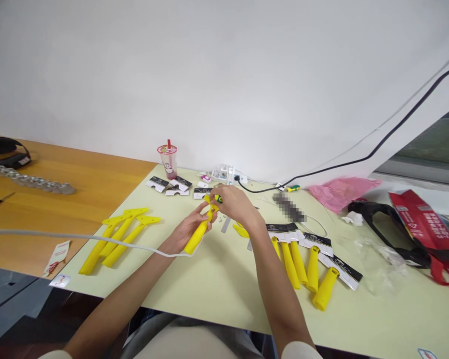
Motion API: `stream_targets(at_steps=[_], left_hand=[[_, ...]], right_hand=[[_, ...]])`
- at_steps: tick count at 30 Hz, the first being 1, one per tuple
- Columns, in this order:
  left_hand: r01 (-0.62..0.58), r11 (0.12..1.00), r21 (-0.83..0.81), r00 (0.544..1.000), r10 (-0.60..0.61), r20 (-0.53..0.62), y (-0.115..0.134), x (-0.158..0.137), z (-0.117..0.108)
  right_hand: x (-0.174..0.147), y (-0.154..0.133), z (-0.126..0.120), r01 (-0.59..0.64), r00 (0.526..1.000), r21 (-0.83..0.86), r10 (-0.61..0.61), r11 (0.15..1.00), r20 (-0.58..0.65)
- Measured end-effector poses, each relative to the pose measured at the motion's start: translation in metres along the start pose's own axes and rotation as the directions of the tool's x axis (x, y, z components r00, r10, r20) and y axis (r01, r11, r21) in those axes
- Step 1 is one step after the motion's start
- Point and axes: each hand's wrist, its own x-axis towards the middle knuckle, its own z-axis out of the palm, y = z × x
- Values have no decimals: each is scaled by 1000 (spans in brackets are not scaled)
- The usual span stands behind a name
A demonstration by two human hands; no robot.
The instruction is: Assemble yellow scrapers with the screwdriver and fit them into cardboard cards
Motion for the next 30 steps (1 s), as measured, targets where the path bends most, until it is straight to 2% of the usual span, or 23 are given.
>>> stream_targets(at_steps=[4, 8, 12, 16, 18, 21, 24, 27, 30], left_hand=[[6, 999, -32, 1000, -6, -24, 3, 0, 2], [-16, 997, -73, 998, 12, -59, 5, 1, 2], [3, 993, -117, 997, -12, -76, 5, 1, 2], [18, 988, -155, 995, -33, -93, 4, 2, 2], [19, 990, -137, 994, -33, -103, 4, 2, 3], [27, 992, -124, 991, -43, -126, 4, 3, 5], [35, 987, -157, 987, -58, -148, 6, 4, 7], [37, 984, -176, 984, -66, -165, 6, 3, 10], [31, 979, -200, 982, -68, -178, 7, 2, 12]], right_hand=[[-7, -1, -15, 16, 992, 118, 0, 993, -129], [-24, -7, -39, 22, 938, 350, 102, 937, -330], [-34, -16, -52, 168, 837, 625, 224, 762, -498], [-25, -17, -47, 310, 750, 736, 320, 602, -578], [-15, -11, -40, 353, 722, 803, 406, 480, -560], [5, 6, -24, 422, 661, 876, 583, 232, -473], [23, 30, -6, 444, 621, 893, 743, -69, -251], [34, 52, 10, 423, 615, 892, 773, -160, -153], [38, 68, 21, 439, 591, 880, 796, -182, -130]])
